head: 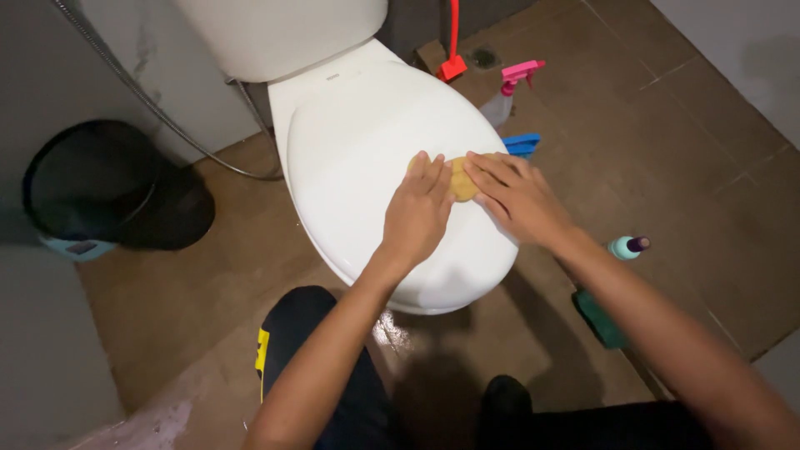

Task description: Cleaning the exterior lid and surface of a toilet using a sponge and cleaning agents.

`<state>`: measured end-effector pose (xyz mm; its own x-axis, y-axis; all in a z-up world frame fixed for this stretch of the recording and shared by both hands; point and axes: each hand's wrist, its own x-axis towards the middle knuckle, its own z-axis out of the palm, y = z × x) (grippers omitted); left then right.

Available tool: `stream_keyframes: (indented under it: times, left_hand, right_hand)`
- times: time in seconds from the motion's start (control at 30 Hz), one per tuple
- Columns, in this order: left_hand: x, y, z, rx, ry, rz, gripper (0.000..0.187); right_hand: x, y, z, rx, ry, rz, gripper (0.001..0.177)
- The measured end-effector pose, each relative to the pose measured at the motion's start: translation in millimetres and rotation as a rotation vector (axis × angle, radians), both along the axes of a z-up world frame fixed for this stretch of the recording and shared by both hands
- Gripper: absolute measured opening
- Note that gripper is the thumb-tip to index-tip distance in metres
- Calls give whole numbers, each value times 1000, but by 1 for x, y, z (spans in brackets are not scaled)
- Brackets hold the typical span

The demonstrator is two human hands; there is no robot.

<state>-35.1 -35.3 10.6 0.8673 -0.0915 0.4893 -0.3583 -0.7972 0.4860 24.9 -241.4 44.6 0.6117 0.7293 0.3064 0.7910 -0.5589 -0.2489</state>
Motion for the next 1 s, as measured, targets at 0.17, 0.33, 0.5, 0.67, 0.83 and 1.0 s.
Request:
stream_keyframes:
  times: [0.17, 0.33, 0.5, 0.67, 0.83, 1.0]
  left_hand:
    - [14, 5, 1, 30, 46, -34, 50]
    - [31, 10, -2, 41, 78, -75, 50]
    - [42, 14, -6, 100, 119, -105, 50]
    - [45, 17, 1, 89, 125, -122, 54]
    - [55, 23, -6, 160, 156, -130, 52]
    - [61, 26, -11, 168, 141, -144, 51]
  right_hand:
    - [10, 0, -6, -8, -12, -18, 54]
    - [16, 2, -9, 2, -26, -48, 54]
    - [17, 5, -9, 20, -21, -78, 55]
    - [20, 7, -13, 44, -37, -80, 54]
    - [23, 10, -19, 73, -47, -71, 53]
    - [23, 14, -20, 74, -70, -85, 52]
